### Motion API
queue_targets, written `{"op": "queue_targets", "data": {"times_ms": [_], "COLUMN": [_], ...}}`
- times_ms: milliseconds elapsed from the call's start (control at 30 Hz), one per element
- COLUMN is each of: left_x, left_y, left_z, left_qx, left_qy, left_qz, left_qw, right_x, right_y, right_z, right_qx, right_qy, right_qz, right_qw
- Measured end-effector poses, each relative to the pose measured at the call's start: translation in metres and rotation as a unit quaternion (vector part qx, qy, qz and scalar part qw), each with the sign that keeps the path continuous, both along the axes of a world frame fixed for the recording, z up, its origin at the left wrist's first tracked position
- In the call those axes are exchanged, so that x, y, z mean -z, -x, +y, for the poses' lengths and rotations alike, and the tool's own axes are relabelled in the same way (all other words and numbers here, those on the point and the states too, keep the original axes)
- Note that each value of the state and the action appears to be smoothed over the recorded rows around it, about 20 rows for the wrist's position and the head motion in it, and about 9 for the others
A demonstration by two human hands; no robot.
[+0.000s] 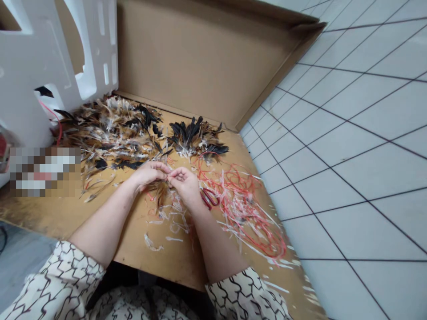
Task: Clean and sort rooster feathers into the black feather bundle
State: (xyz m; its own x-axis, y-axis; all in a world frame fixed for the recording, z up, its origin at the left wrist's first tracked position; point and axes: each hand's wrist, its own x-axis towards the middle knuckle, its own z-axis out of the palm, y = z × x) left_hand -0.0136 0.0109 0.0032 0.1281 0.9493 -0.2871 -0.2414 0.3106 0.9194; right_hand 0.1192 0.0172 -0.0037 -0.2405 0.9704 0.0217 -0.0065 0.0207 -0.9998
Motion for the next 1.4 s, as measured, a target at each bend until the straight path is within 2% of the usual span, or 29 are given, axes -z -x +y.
{"op": "queue_targets", "data": {"times_ms": [167, 300, 367, 500, 567, 633, 800, 967, 1133, 1300, 1400], "left_x": [0.002, 0.002, 0.002, 0.002, 0.001, 0.001, 0.0, 0.001, 0.003, -0.001, -0.003], "left_y": [0.001, -0.006, -0.01, -0.014, -0.015, -0.015, -0.017, -0.017, -0.012, -0.015, -0.018], "left_z": [0.002, 0.002, 0.0, -0.002, -0.002, -0.003, -0.004, -0.003, -0.002, -0.007, -0.007], "left_qx": [0.001, -0.023, -0.022, -0.024, -0.027, -0.033, -0.047, -0.064, -0.049, -0.019, -0.035], "left_qy": [-0.005, -0.014, -0.016, -0.023, -0.021, -0.008, 0.0, 0.005, -0.015, -0.062, -0.08], "left_qz": [0.025, 0.03, 0.038, 0.045, 0.03, 0.006, -0.044, -0.031, -0.021, 0.02, 0.065], "left_qw": [1.0, 0.999, 0.999, 0.998, 0.999, 0.999, 0.998, 0.997, 0.998, 0.998, 0.994], "right_x": [0.003, 0.009, 0.01, 0.01, 0.01, 0.012, 0.016, 0.019, 0.023, 0.02, 0.017], "right_y": [0.001, 0.001, -0.001, -0.005, -0.007, -0.008, -0.01, -0.01, -0.007, -0.009, -0.011], "right_z": [0.001, 0.001, 0.0, -0.001, 0.0, 0.001, 0.004, 0.006, 0.009, 0.008, 0.007], "right_qx": [-0.007, 0.015, 0.018, 0.0, 0.001, 0.014, 0.036, 0.041, 0.067, 0.078, 0.081], "right_qy": [-0.033, -0.147, -0.242, -0.408, -0.441, -0.451, -0.444, -0.439, -0.441, -0.437, -0.428], "right_qz": [-0.015, -0.12, -0.222, -0.379, -0.41, -0.422, -0.409, -0.342, -0.254, -0.233, -0.249], "right_qw": [0.999, 0.982, 0.944, 0.831, 0.798, 0.786, 0.797, 0.83, 0.858, 0.865, 0.865]}}
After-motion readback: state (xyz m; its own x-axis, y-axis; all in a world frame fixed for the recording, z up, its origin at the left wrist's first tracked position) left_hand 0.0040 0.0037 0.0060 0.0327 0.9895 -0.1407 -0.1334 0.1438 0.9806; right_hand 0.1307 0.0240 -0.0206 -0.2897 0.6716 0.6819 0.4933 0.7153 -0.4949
